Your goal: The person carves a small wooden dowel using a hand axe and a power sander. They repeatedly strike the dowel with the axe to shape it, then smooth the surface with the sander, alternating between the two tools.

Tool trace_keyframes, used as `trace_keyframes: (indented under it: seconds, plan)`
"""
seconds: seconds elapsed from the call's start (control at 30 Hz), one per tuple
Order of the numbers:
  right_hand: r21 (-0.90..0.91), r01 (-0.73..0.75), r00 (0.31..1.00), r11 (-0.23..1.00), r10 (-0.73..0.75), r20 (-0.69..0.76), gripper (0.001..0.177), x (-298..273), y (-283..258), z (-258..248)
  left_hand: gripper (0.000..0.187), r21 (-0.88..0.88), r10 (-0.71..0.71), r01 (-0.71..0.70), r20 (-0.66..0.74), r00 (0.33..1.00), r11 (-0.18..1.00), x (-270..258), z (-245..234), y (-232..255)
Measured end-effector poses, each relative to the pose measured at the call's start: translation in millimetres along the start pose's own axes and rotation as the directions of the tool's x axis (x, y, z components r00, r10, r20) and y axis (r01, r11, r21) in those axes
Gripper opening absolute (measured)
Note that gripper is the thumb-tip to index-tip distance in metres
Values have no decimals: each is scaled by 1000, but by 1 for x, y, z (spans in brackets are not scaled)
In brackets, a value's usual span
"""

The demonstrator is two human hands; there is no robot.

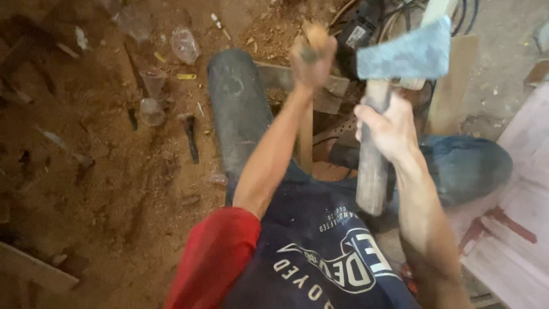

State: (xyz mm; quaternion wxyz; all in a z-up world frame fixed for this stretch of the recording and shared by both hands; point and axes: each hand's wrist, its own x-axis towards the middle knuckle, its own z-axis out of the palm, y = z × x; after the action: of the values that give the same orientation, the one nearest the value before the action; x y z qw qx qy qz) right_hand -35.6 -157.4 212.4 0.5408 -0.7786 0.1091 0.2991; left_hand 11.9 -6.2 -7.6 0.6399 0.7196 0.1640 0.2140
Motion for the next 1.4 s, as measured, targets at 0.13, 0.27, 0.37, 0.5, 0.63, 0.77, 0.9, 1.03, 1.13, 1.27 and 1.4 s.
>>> trace_keyframes:
  seconds: [0.13,0.27,0.37,0.5,0.63,0.77,0.9,1.03,1.13,1.27,1.4]
  plan:
    - [65,-223,973,973,226,-52,5,-1,44,-9,29,62,93,-90,-51,994,994,52,5,20]
    - [60,-262,965,963,263,1,3,-7,95,-7,31,132,-215,208,41,976,969,66,15,10]
    - [89,-414,910,906,412,35,5,-6,117,0,25,223,-501,457,221,836,861,47,0,7]
    - [46,-474,880,879,472,59,9,-1,135,0,16,42,-629,669,390,673,742,30,-47,24]
    - [123,-419,907,900,407,110,10,5,142,-2,29,-198,-384,474,365,848,858,52,-78,58]
    - [141,-423,906,895,414,88,9,3,136,3,22,-312,-90,158,221,971,937,54,-51,80]
    - [71,-346,938,936,345,22,11,-14,115,-3,20,-381,62,9,174,983,924,40,-27,78]
    - [108,-245,969,963,245,18,14,-30,84,-15,20,-319,97,-46,146,984,947,38,-23,72]
    - [94,-205,978,974,206,-6,14,-41,64,-21,20,-393,54,13,159,986,920,36,-22,70]
    - [61,-111,994,992,112,-15,15,-49,36,-15,22,-260,122,-76,165,979,963,34,-22,66]
    - [102,79,997,992,-78,-15,19,-68,-23,-15,24,-163,154,-119,220,963,979,30,-20,68]
